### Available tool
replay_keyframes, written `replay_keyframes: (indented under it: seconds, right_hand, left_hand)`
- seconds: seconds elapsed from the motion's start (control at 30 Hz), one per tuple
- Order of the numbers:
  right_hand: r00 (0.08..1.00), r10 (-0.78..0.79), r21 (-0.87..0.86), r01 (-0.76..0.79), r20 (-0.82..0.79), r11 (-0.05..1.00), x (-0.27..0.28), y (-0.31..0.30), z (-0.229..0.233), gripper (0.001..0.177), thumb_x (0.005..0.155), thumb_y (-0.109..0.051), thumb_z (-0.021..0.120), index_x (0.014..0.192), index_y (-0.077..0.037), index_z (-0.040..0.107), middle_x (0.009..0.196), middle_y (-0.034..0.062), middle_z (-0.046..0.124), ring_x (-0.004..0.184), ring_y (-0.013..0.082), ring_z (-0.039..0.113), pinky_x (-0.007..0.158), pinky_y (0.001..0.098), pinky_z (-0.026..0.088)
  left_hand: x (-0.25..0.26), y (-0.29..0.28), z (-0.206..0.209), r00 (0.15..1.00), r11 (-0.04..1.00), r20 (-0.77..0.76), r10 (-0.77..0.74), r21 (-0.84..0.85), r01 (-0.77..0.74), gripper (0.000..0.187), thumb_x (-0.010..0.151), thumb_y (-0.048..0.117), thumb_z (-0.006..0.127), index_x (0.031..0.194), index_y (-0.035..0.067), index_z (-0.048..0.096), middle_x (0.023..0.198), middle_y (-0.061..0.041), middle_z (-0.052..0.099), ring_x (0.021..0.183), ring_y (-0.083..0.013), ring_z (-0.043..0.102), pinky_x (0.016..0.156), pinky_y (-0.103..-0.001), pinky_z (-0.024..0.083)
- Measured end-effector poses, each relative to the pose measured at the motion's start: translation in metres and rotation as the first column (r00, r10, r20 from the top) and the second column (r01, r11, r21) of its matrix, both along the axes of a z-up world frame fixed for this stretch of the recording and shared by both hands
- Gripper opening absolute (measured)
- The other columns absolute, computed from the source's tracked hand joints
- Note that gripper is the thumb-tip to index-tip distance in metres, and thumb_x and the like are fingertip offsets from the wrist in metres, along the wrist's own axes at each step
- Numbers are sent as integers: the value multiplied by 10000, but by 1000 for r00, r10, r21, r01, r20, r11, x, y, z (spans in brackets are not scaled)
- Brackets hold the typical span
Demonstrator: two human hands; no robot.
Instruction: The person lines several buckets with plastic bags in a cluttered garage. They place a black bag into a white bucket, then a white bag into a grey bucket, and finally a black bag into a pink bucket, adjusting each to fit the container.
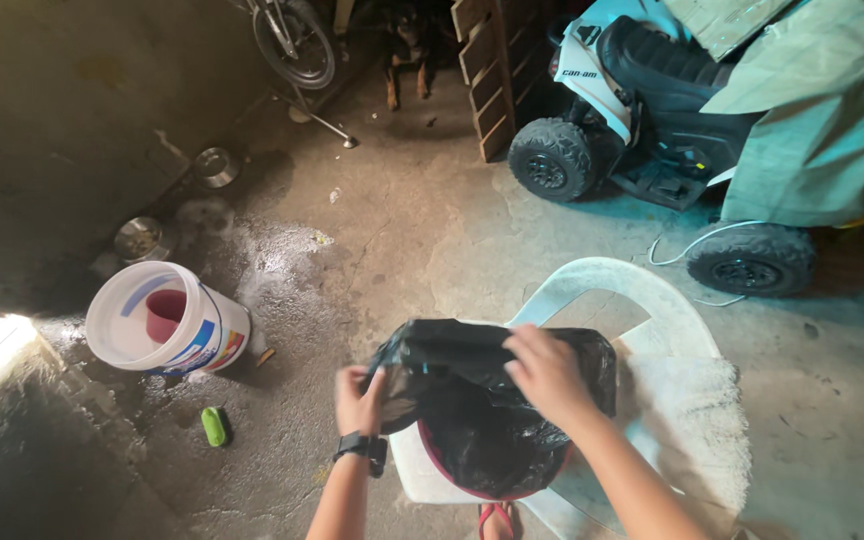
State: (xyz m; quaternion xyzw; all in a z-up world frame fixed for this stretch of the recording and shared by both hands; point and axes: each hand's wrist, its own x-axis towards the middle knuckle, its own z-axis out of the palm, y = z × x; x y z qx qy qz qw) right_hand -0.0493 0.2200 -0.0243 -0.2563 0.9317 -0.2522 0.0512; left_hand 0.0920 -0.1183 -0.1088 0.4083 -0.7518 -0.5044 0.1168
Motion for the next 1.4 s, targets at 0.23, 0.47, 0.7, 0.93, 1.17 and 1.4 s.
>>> replay_keyframes:
  seconds: [0.23,0.47,0.7,0.93,1.17,1.4]
  right_hand:
    - [956,-36,246,-39,292,969,-51,0,-87,455,1106,-432,572,1527,-275,643,1633,68,557,1564,333,391,1231,670,235]
    - [973,-58,-159,96,225,983,-50,13,-69,274,853,-190,830,1124,-150,830,1008,63,848,1024,324,780,920,406,591]
    - [932,-258,-231,200,-253,952,-93,30,-49,185,953,-45,706,1056,-149,820,1086,62,769,1135,333,663,1060,421,533]
    - [996,-83,421,84,-21,903,-86,49,-61,420,890,-127,695,1271,-275,789,1483,110,586,1422,376,460,1158,513,438]
    - [989,-42,65,52,-142,997,-31,2,-29,605,986,-391,723,1531,-184,560,1580,97,578,1512,360,526,1233,534,420]
    - [694,-358,-47,491,624,870,0,42,-125,1101,863,-407,842,1735,-169,214,1613,254,531,1477,393,564,1202,485,478]
  left_hand:
    - [-17,-42,35,972,712,-226,72,694,109,365,928,389,738,1187,132,733,1069,-31,758,955,-185,710,874,-397,543]
    - [-1,-30,12,976,757,-79,204,644,-106,566,1027,536,719,1224,6,750,976,-45,681,864,-154,579,780,-314,450]
    - [16,9,-56,972,838,-142,188,540,-83,323,1008,383,690,1165,104,738,964,-5,746,843,-140,656,745,-313,513]
    - [49,-86,-16,957,983,291,4,-177,50,640,794,279,908,1348,57,676,1199,-189,718,1139,-364,709,1001,-456,552]
    - [-1,23,47,946,874,-32,-321,-395,283,711,797,241,934,1433,154,628,1356,-157,719,1295,-340,690,1121,-431,549]
    - [39,50,-48,790,717,274,-549,640,276,1115,733,359,942,1667,168,364,1448,-190,710,1325,-344,719,1132,-464,580]
